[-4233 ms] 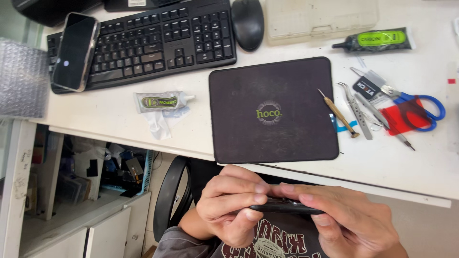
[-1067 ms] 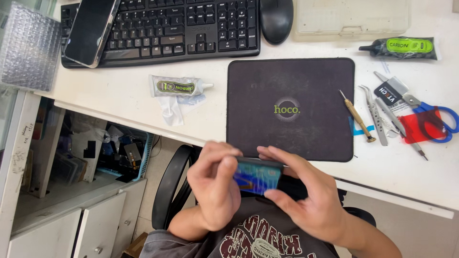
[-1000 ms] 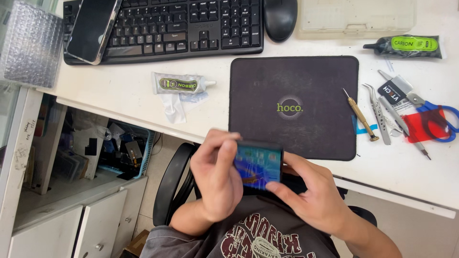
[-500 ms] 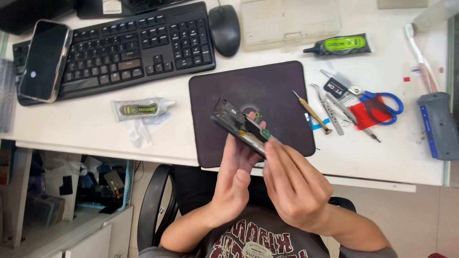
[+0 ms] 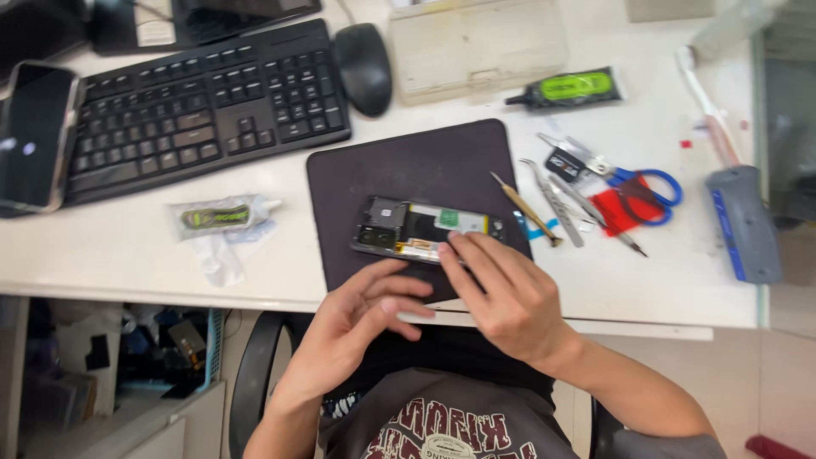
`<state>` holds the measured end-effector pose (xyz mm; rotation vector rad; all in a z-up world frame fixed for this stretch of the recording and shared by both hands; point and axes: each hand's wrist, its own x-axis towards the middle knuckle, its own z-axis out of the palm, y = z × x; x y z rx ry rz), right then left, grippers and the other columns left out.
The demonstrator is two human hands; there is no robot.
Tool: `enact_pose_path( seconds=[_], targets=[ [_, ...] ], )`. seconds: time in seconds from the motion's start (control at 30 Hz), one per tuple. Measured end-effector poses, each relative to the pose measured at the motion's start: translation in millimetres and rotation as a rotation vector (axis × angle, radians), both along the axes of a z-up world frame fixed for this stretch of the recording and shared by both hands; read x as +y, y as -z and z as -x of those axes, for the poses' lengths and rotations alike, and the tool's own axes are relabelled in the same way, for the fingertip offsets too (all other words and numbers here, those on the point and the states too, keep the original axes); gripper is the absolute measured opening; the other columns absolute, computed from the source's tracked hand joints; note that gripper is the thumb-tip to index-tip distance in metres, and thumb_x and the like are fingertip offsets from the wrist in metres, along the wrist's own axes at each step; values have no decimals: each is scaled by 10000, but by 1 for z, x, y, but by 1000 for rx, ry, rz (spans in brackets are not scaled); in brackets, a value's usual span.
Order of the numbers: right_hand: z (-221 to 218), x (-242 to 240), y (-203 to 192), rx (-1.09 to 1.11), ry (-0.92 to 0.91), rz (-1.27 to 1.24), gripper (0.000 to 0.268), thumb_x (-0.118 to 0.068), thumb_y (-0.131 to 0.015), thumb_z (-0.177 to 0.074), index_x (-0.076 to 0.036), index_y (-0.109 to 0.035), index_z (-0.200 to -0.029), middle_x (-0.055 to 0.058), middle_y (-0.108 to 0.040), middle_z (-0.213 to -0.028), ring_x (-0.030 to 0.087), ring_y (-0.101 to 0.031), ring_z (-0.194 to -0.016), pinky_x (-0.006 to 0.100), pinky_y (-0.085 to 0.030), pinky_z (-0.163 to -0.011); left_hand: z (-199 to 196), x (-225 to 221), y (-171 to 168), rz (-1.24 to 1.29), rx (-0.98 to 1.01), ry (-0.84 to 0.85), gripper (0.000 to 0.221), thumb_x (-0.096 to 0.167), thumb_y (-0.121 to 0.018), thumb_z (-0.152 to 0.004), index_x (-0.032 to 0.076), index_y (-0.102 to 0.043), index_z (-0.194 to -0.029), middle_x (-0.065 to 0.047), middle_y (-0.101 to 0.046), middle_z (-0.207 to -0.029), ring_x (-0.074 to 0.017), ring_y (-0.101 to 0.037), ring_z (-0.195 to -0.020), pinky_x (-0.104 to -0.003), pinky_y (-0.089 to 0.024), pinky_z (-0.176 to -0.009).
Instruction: The person uses a precision screwdriver to remove screws from a disassembled smartphone, then applies thermal paste to the camera module area. They briefly test the phone by turning it on and off before continuing the repair.
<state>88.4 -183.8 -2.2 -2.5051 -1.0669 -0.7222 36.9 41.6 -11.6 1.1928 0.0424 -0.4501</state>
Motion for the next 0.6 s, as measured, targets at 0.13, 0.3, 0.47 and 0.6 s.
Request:
enact_pose_path(
  seconds=[0.13,0.3,0.47,0.6],
  targets=[
    [-9,-3,2,80,-7,-11,347,-17,-714,-776,-30,-778,-1117,131,-738,-1167,278,-715,-1077,368,-604,-867,19,21,-20,-266,-126,10,429,66,-598,-984,-39,-573,-1399,-169,-758,-1183,-207,-752,-1006,-318,-597,-794],
    [-10,-5,3,184,-58,-130,293,-35,-813,-813,14,-757,-1096,138,-725,-1160,296,-701,-1077,378,-588,-885,20,42,-37,-694,-386,-98,365,49,-697,-923,12,-689,-1286,-83,-807,-1133,-163,-762,-955,-286,-606,-832],
    [9,-30,9,175,-16,-255,261,51,-789,-835,33,-749,-1092,148,-730,-1144,305,-715,-1084,386,-599,-910,14,37,-46,-1018,-736,-146,377,86,-743,-920,22,-660,-1282,-113,-739,-1155,-269,-720,-1045,-362,-574,-887],
    [41,-81,21,109,108,-369,251,122,-731,-842,49,-732,-1082,168,-732,-1109,334,-742,-1027,374,-619,-851,6,14,-54,-1213,-927,-89,392,114,-773,-876,18,-662,-1240,-135,-712,-1143,-331,-677,-1066,-434,-531,-910]
  ],
)
